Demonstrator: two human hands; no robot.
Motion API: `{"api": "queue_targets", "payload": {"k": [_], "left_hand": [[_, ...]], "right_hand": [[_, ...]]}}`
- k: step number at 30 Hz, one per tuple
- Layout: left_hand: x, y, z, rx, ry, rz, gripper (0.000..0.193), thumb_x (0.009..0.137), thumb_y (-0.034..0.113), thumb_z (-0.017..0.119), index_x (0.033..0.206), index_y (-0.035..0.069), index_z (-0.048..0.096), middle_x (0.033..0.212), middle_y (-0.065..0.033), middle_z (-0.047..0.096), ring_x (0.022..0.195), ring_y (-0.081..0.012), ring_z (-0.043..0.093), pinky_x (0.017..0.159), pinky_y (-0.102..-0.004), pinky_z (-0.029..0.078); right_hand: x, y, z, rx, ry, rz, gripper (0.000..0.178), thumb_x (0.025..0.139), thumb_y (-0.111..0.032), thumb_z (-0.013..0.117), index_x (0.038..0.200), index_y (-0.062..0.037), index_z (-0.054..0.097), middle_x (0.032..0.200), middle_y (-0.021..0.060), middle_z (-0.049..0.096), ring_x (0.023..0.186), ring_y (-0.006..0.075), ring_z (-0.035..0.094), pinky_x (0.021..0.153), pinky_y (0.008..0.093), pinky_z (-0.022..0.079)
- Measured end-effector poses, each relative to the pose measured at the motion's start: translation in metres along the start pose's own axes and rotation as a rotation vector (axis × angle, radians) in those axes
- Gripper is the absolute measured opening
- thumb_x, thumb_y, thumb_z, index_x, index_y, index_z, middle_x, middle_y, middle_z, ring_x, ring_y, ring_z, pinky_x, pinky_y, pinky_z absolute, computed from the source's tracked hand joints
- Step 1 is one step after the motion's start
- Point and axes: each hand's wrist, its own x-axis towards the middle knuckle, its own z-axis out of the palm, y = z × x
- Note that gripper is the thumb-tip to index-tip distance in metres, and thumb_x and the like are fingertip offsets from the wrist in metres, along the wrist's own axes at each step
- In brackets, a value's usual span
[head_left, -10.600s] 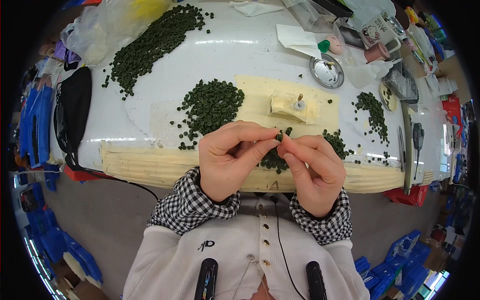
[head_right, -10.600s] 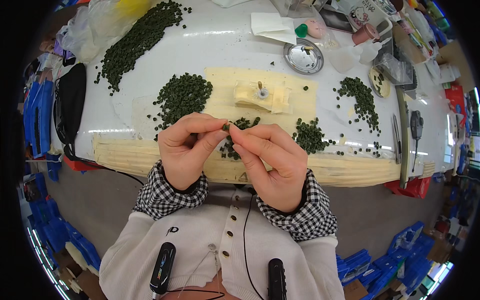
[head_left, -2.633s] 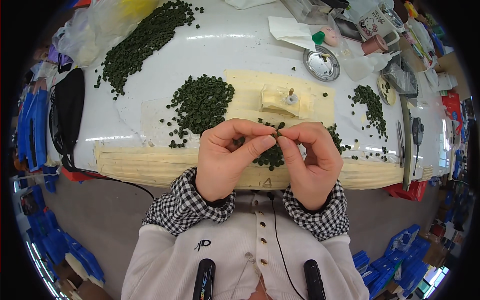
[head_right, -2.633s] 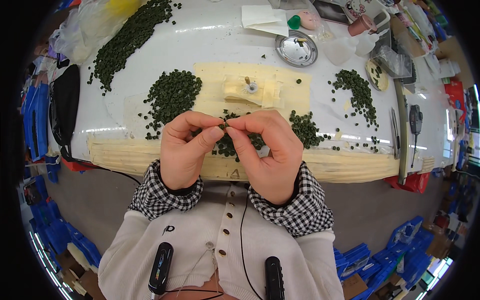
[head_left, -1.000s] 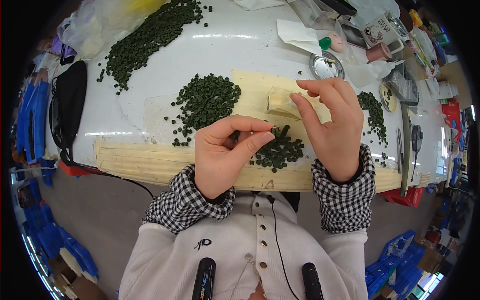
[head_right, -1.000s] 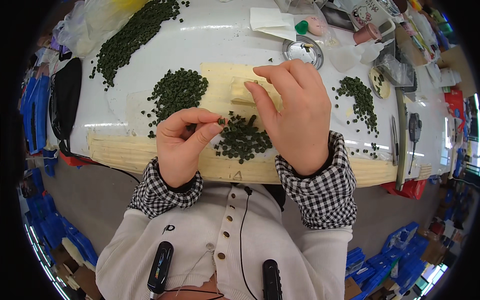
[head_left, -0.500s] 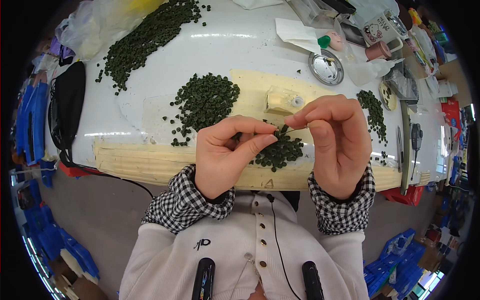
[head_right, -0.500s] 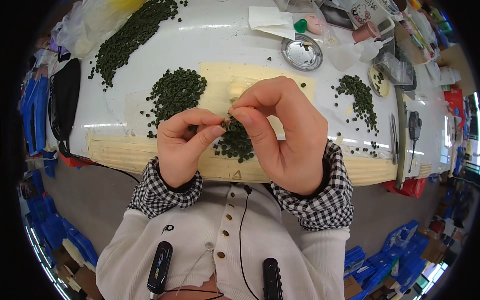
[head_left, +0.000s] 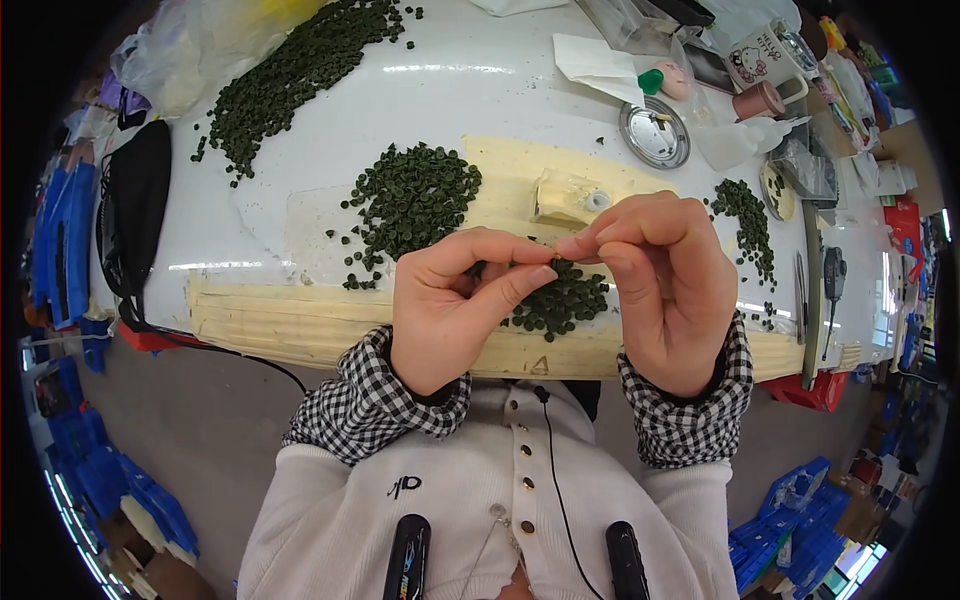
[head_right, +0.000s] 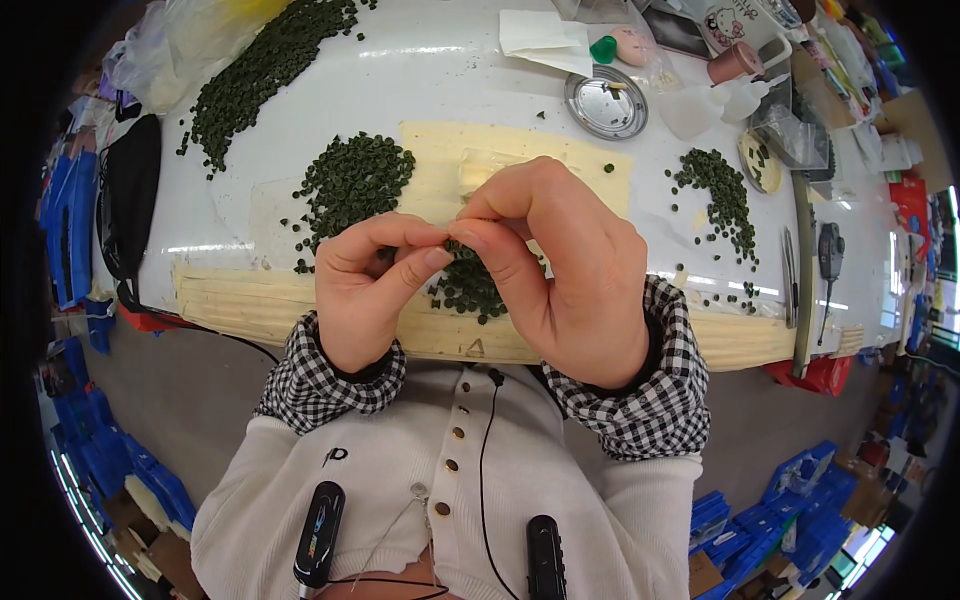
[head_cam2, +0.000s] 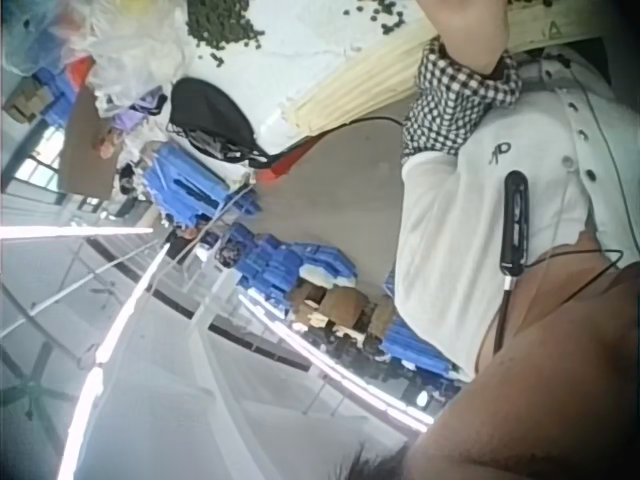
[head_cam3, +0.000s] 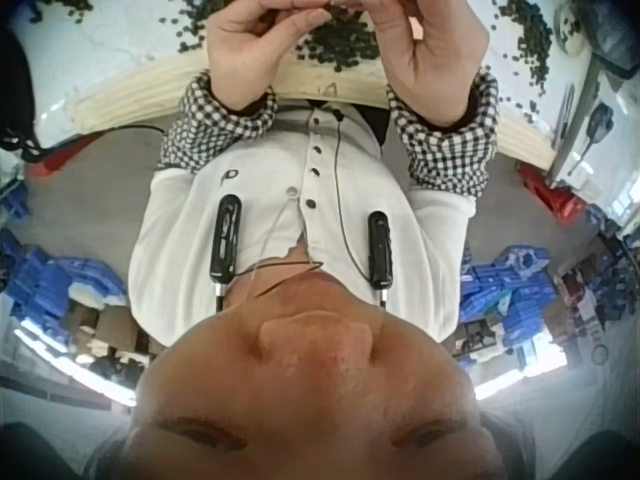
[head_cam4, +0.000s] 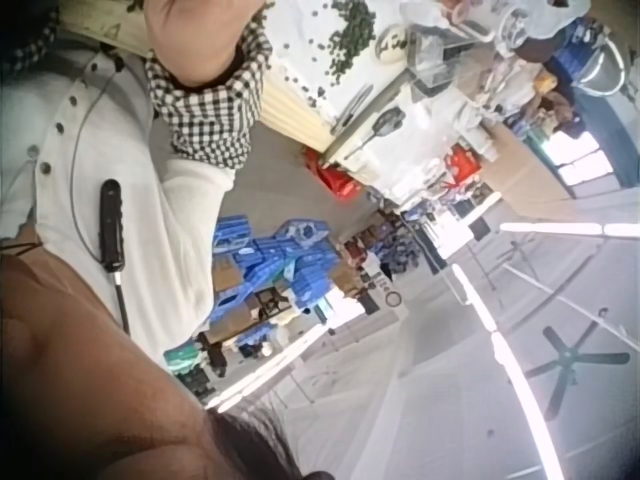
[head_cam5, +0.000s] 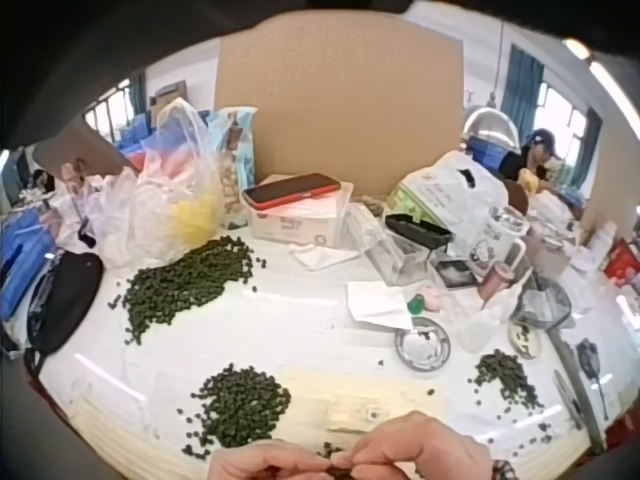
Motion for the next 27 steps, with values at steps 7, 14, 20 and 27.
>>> {"api": "queue_targets", "payload": {"k": [7, 14, 20, 27], "left_hand": [[0.000, 0.000, -0.001, 0.040, 0.000, -0.031, 0.013, 0.083, -0.005, 0.064, 0.096, -0.002, 0.064, 0.088, -0.0066, 0.066, 0.076, -0.0067, 0.057, 0.069, -0.0188, 0.045], [0.000, -0.001, -0.001, 0.047, 0.019, -0.010, 0.013, 0.083, -0.005, 0.064, 0.095, -0.003, 0.064, 0.090, -0.0081, 0.067, 0.078, -0.0079, 0.059, 0.072, -0.0198, 0.047], [0.002, -0.004, 0.002, -0.012, 0.048, 0.036, 0.015, 0.081, -0.003, 0.068, 0.096, -0.001, 0.067, 0.066, 0.0073, 0.049, 0.057, 0.0005, 0.036, 0.052, -0.0153, 0.030], [0.001, -0.004, 0.001, -0.016, 0.050, 0.027, 0.015, 0.081, -0.003, 0.068, 0.096, -0.001, 0.067, 0.067, 0.0071, 0.050, 0.057, 0.0006, 0.036, 0.052, -0.0153, 0.030]], "right_hand": [[0.001, 0.001, -0.003, 0.037, 0.136, 0.025, 0.011, 0.093, -0.005, 0.053, 0.095, 0.0052, 0.051, 0.085, 0.0100, 0.059, 0.076, 0.0144, 0.062, 0.069, 0.0255, 0.052], [0.013, 0.024, -0.008, -0.527, 0.217, -0.102, 0.007, 0.083, -0.002, 0.064, 0.085, -0.0001, 0.057, 0.080, 0.0105, 0.058, 0.069, 0.0253, 0.059, 0.060, 0.0297, 0.047], [0.009, 0.025, -0.007, -0.643, 0.145, -0.059, 0.012, 0.078, -0.003, 0.067, 0.089, -0.0015, 0.061, 0.081, 0.0110, 0.058, 0.073, 0.0285, 0.056, 0.064, 0.0333, 0.046], [-0.017, -0.002, 0.005, -0.327, 0.129, 0.054, 0.017, 0.072, 0.004, 0.070, 0.088, -0.0007, 0.067, 0.080, 0.0094, 0.061, 0.072, 0.0232, 0.058, 0.062, 0.0302, 0.046]]}}
